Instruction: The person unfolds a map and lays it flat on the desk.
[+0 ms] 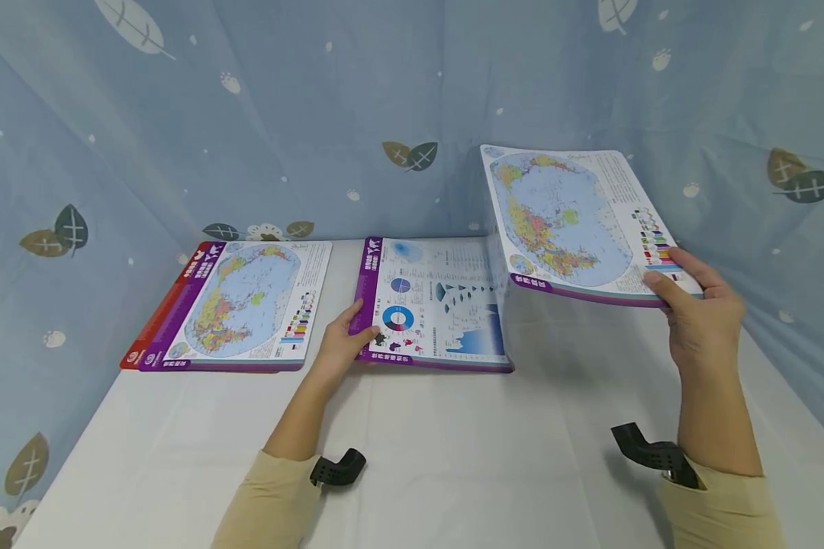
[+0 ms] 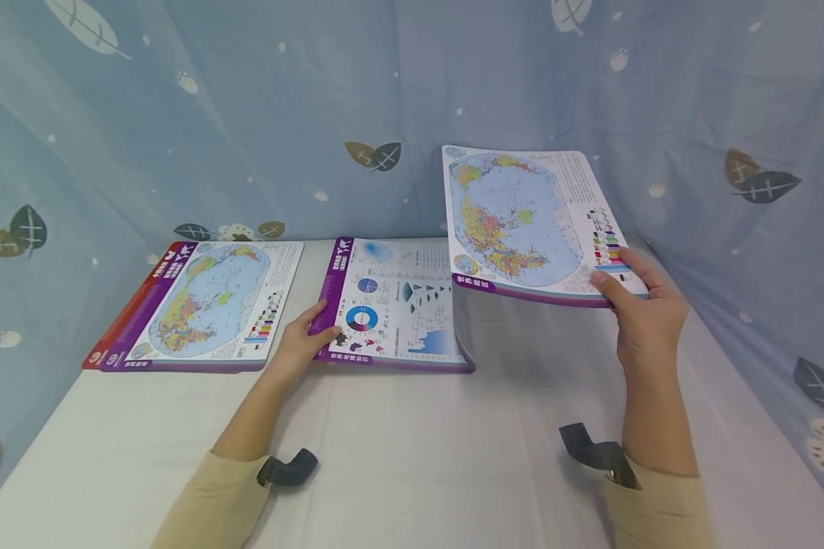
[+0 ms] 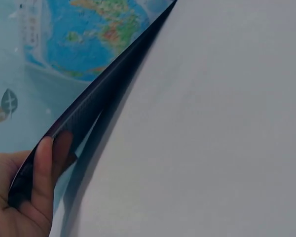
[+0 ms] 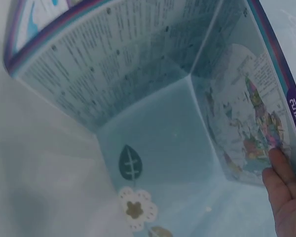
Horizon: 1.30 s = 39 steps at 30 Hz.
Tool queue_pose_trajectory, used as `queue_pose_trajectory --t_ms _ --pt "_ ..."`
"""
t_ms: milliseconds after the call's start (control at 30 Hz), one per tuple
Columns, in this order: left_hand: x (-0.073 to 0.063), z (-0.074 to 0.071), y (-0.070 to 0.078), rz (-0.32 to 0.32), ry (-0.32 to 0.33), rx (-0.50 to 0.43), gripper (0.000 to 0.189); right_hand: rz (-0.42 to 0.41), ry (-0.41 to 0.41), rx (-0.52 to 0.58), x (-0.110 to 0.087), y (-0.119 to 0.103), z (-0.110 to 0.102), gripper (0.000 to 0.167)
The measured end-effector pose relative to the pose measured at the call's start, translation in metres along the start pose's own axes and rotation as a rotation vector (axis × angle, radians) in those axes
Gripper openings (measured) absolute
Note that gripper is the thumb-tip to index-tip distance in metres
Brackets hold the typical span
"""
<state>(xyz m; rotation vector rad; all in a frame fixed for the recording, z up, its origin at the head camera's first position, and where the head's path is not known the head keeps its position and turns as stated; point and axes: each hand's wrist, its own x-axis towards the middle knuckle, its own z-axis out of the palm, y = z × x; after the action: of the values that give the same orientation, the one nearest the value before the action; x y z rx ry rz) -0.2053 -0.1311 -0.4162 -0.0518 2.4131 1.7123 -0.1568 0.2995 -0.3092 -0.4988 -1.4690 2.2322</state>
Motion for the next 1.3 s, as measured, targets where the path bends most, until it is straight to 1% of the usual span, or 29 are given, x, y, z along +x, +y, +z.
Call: queue_pose_trajectory --t_ms 100,300,400,467,533,600,800,1033,1100,1167,1300 --pt "0.002 -0.008 -0.002 -0.006 0.005 -0.011 0.067 -0.018 -0.002 0.035 0.004 -0.004 -0.007 0.056" --pt "0.003 -0.019 -0.005 -0.008 -0.007 -0.018 0.068 -0.043 -0.049 0.081 0.011 -0.012 -0.023 0.056" --pt "0.002 -0.023 -0.007 -0.014 -0.005 -0.009 0.068 -0.082 -0.07 0.097 0.013 -0.014 -0.028 0.057" --pt "0.002 -0.025 -0.009 -0.023 0.0 -0.007 0.067 -0.105 -0.066 0.121 0.014 -0.015 -0.031 0.06" --pt "0.002 -0.027 -0.009 -0.027 0.002 -0.009 0.067 -0.113 -0.042 0.14 0.016 -0.015 -0.033 0.062" --pt "0.002 -0.028 -0.01 -0.028 -0.001 -0.016 0.067 -0.109 -0.001 0.162 0.017 -0.015 -0.035 0.064" --pt "0.003 -0.033 -0.009 -0.029 0.0 -0.044 0.067 -0.055 0.142 0.175 0.023 -0.016 -0.041 0.062" --pt "0.002 -0.037 -0.012 -0.019 0.011 -0.055 0.067 -0.064 0.292 0.307 0.036 -0.016 -0.058 0.056" --pt "0.002 -0.037 -0.012 -0.01 0.024 -0.068 0.067 -0.063 0.324 0.338 0.04 -0.015 -0.065 0.056" --pt "0.002 -0.037 -0.013 -0.008 0.03 -0.087 0.067 -0.051 0.349 0.338 0.044 -0.014 -0.072 0.057" --pt "0.001 -0.04 -0.015 -0.029 0.041 -0.097 0.067 -0.056 0.366 0.354 0.05 -0.011 -0.088 0.059"
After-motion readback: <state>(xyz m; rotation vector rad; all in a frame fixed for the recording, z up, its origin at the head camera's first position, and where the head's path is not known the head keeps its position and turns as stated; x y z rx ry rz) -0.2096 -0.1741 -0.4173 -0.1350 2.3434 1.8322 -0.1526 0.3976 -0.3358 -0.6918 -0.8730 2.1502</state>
